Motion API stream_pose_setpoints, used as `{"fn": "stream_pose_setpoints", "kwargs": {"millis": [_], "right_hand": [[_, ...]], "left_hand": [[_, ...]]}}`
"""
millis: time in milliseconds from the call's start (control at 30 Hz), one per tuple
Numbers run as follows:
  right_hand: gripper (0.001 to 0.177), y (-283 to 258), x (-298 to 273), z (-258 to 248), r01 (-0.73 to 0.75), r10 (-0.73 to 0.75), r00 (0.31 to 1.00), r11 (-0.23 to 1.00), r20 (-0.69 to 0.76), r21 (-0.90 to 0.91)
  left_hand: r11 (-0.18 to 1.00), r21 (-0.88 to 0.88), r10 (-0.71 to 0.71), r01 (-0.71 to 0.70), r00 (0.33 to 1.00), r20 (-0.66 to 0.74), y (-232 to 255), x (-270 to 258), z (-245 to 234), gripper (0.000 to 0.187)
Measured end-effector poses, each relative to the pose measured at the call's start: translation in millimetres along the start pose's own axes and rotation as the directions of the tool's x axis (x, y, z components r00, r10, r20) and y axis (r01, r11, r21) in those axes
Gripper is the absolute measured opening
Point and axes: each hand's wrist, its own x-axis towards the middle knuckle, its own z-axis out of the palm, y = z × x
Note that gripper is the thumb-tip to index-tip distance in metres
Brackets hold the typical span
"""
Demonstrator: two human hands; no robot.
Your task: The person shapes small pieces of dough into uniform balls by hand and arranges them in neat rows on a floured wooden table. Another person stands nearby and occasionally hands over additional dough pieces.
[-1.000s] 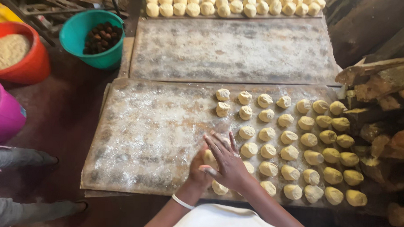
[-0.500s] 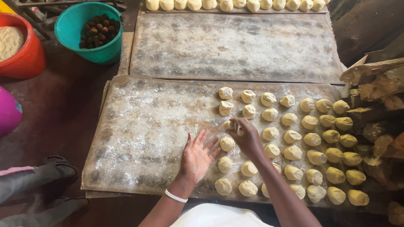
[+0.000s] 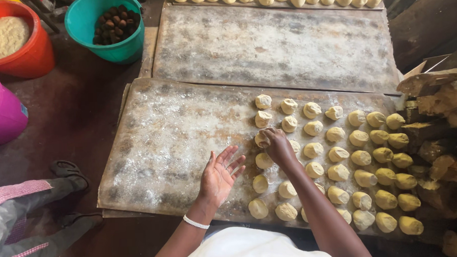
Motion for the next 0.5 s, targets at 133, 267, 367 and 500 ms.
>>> {"fn": "stream_pose_setpoints", "kwargs": {"millis": [133,267,367,500], "right_hand": [[0.044,-2,-9,-11,0.020,-0.020,0.996,1.000,-0.084,0.002],[0.026,4,-52,-34,0.100,0.030,0.908,0.953,-0.419,0.286],[0.027,5,-96,-43,0.098,0.121,0.848,0.921,-0.516,0.376],[0.027,-6,-130,-42,0.096,0.020,0.889,0.969,-0.458,0.228]], "left_hand": [[1.000,-0.005,-0.012,0.012,1.000,-0.006,-5,2,-5,0.062],[0.999,0.039,-0.037,0.038,0.999,-0.032,-9,9,-21,0.048],[0.983,0.163,-0.074,0.082,0.996,-0.056,-18,14,-31,0.036],[0.599,0.801,0.005,-0.011,1.000,0.010,-45,14,-25,0.034]]}}
